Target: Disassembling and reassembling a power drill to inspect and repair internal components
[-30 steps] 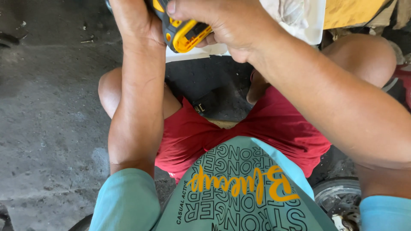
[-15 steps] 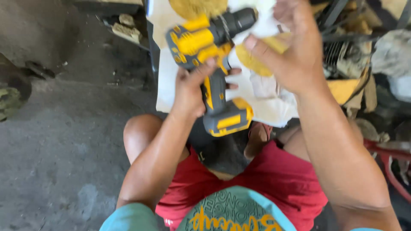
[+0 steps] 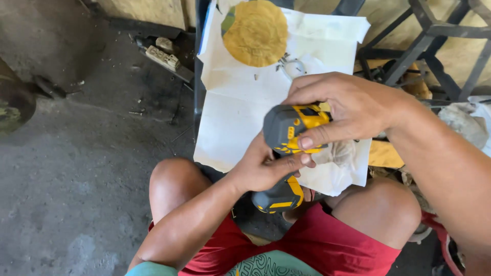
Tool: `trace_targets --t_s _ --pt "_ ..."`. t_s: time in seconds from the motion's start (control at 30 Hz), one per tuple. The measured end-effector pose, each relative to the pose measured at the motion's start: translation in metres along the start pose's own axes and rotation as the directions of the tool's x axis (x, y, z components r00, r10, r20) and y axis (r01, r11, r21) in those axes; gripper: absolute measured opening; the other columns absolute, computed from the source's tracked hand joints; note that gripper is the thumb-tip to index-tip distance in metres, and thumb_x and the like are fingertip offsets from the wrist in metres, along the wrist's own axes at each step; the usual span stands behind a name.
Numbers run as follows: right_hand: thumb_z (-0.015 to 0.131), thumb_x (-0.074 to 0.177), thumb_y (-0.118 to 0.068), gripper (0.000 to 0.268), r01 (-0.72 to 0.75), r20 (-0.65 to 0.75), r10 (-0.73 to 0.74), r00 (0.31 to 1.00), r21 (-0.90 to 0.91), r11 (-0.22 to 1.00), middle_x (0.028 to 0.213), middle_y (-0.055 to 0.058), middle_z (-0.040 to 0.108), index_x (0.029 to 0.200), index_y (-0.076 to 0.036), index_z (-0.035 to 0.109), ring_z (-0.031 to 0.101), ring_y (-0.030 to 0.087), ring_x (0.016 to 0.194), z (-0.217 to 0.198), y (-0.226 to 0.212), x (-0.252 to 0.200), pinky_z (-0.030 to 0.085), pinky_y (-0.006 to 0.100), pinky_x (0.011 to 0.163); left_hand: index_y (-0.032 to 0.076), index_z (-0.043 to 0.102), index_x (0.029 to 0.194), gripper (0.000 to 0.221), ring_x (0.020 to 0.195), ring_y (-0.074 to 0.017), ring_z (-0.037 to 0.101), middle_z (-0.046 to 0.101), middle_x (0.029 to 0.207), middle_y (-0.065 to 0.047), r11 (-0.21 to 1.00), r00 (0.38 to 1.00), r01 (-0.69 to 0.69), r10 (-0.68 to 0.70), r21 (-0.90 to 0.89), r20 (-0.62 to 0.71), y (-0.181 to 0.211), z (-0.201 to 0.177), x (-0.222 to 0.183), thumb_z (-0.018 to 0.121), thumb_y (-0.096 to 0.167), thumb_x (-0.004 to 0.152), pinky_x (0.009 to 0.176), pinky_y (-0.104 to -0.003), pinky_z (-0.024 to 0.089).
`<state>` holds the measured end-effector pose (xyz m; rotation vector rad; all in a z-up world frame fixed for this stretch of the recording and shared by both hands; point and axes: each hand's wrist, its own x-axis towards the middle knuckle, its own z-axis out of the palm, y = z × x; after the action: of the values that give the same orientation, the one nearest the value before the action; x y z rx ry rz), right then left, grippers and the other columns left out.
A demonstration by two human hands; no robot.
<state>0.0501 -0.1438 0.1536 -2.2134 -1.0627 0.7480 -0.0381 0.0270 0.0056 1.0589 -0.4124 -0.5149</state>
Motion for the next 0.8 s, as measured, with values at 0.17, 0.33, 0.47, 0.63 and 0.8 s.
trace_targets --t_s 0.17,0.33,0.47,0.63,0.8 --pt "0.078 0.075 -0.052 0.056 -0.094 -0.007 0.094 0.996 -0.052 0.994 0.093 -0.002 0.068 0.117 -0.015 0.077 0.065 0.014 0.082 0.009 -0.002 -0.007 0.054 0.032 0.072 0.003 0.064 0.117 0.031 0.089 -0.0204 0.076 0.074 0.096 -0.011 0.997 0.995 -0.077 0.078 -0.011 0.067 -0.010 -0.001 -0.004 0.072 0.023 0.095 0.074 -0.033 0.067" --pt "0.067 0.082 -0.060 0.068 -0.034 -0.122 0.014 0.992 -0.166 0.986 0.129 0.003 0.070 0.133 -0.014 0.067 0.070 0.024 0.110 0.010 -0.033 -0.023 0.056 0.039 0.086 -0.002 0.060 0.131 0.041 0.104 -0.0314 0.074 0.070 0.120 -0.016 0.961 0.963 -0.210 0.236 -0.181 0.133 -0.004 -0.007 -0.002 0.075 0.010 0.095 0.098 -0.047 0.064" --pt "0.080 0.069 -0.060 0.088 0.004 -0.325 -0.100 0.940 -0.284 0.959 0.137 0.016 0.066 0.135 -0.005 0.061 0.067 0.033 0.124 0.020 -0.047 -0.041 0.054 0.045 0.101 0.001 0.043 0.139 0.067 0.128 -0.0268 0.059 0.056 0.135 -0.012 0.864 0.890 -0.456 0.445 0.215 0.099 0.018 -0.018 -0.006 0.079 0.026 0.088 0.114 -0.042 0.049" --pt "0.077 0.079 -0.056 0.070 -0.017 -0.424 -0.124 0.897 -0.314 0.949 0.123 0.010 0.072 0.128 -0.008 0.065 0.075 0.027 0.105 0.041 -0.062 -0.052 0.058 0.037 0.085 0.001 0.042 0.127 0.064 0.107 -0.0209 0.064 0.060 0.121 -0.010 0.849 0.875 -0.484 0.470 0.213 0.117 0.019 -0.011 -0.013 0.079 0.032 0.086 0.093 -0.035 0.052" --pt "0.076 0.083 -0.057 0.063 -0.191 -0.503 -0.093 0.859 -0.483 0.855 0.119 0.005 0.070 0.126 -0.012 0.063 0.072 0.026 0.096 0.053 -0.075 -0.056 0.056 0.040 0.066 0.004 0.036 0.146 0.081 0.128 -0.0238 0.056 0.048 0.143 -0.015 0.850 0.843 -0.526 0.516 0.037 0.151 0.048 -0.014 -0.018 0.083 0.033 0.087 0.109 -0.038 0.052"
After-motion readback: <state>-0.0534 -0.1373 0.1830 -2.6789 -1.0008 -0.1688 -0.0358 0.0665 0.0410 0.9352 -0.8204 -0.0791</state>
